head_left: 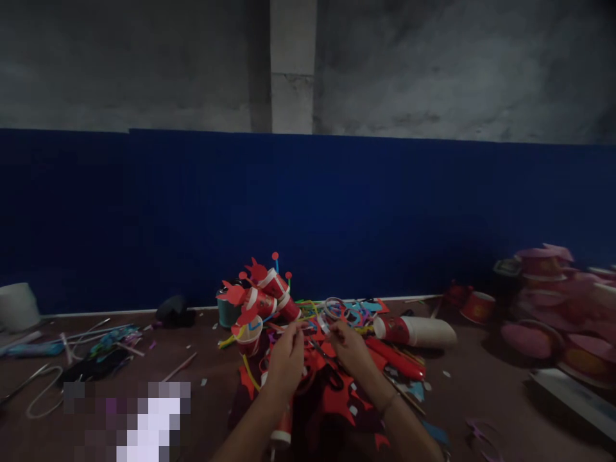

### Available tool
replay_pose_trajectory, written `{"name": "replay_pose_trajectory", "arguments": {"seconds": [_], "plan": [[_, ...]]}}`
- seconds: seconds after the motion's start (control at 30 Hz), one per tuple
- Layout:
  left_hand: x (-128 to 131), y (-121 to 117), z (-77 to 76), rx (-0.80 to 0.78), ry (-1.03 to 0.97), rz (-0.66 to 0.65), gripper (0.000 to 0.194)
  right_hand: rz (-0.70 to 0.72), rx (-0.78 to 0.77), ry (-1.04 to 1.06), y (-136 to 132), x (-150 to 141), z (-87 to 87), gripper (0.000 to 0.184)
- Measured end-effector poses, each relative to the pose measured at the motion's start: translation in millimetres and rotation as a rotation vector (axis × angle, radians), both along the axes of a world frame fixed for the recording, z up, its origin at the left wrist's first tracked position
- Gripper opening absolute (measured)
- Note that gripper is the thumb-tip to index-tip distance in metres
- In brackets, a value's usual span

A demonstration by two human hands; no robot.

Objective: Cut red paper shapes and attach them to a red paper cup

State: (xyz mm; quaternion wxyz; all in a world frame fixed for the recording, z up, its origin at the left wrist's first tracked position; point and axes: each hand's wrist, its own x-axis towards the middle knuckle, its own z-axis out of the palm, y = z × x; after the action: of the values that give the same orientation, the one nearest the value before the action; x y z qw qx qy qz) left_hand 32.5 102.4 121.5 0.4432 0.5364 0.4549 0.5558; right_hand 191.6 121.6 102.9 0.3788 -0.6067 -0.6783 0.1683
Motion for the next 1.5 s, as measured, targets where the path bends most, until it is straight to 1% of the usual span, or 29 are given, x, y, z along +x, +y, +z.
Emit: {"name": "replay_pose_trajectory", "arguments": {"seconds": [0.07,0.1,0.17,0.23,0.33,0.4,0.5,0.6,0.63,0.7,0.77,0.8,0.87,1.03,1.23,1.3,1.33,1.37,1.43,1.5], "plan": [[-1.0,2.5,1.3,0.175,0.147,-0.025,0.034,0.153,0.004,0.181,-0.6,-12.3,11.4,0.017],[-1.1,2.7,1.3,0.235,0.204,-0.052,0.039,0.188,0.018,0.234,-1.6,-17.7,16.4,0.015],[-0.8,1.8,0.4,0.286,0.271,-0.082,0.046,0.230,0.038,0.299,-3.8,-26.3,24.1,0.016],[-0.5,0.2,-0.8,0.302,0.328,-0.085,0.049,0.255,0.049,0.307,-5.2,-30.9,28.5,0.019],[-1.0,-0.9,-0.7,0.332,0.370,-0.031,0.044,0.258,0.112,0.241,-5.1,-30.8,30.2,0.018],[-1.7,-0.4,0.6,0.331,0.327,0.010,0.037,0.261,0.141,0.197,-5.2,-28.7,30.4,0.017],[-2.7,1.5,3.2,0.267,0.215,0.042,0.025,0.291,0.116,0.186,-8.4,-27.5,33.0,0.019],[-3.7,3.2,5.6,0.254,0.197,0.068,0.016,0.318,0.100,0.184,-13.3,-29.7,37.2,0.017],[-4.1,3.6,6.2,0.263,0.209,0.084,0.017,0.322,0.101,0.182,-14.5,-30.5,38.3,0.016],[-5.1,4.1,6.8,0.291,0.241,0.111,0.026,0.318,0.104,0.172,-15.8,-31.1,39.2,0.015],[-6.5,4.1,6.5,0.336,0.294,0.102,0.033,0.307,0.126,0.144,-15.7,-30.1,39.0,0.016],[-7.2,4.0,6.0,0.363,0.327,0.091,0.034,0.298,0.138,0.128,-15.3,-29.2,38.7,0.017],[-8.7,3.5,4.8,0.411,0.388,0.081,0.030,0.290,0.155,0.103,-14.9,-27.3,38.5,0.019],[-10.2,2.5,3.0,0.473,0.445,0.148,0.019,0.287,0.155,0.088,-17.6,-26.2,42.2,0.020],[-10.8,0.5,5.0,0.525,0.508,0.153,0.017,0.225,0.187,0.087,-21.8,-29.1,47.9,0.017],[-10.5,-2.0,5.3,0.548,0.505,0.149,0.016,0.209,0.168,0.160,-23.0,-32.0,48.9,0.015],[-10.0,-3.5,5.5,0.562,0.491,0.146,0.015,0.213,0.132,0.235,-23.6,-34.0,49.1,0.015],[-9.3,-4.9,5.8,0.576,0.466,0.140,0.015,0.225,0.076,0.339,-23.9,-36.2,49.0,0.015],[-7.2,-6.8,7.3,0.579,0.376,0.136,0.014,0.260,-0.087,0.586,-23.7,-40.5,48.1,0.017],[-5.3,-6.6,10.2,0.487,0.224,0.130,0.014,0.279,-0.233,0.774,-21.0,-42.1,45.9,0.020]]}}
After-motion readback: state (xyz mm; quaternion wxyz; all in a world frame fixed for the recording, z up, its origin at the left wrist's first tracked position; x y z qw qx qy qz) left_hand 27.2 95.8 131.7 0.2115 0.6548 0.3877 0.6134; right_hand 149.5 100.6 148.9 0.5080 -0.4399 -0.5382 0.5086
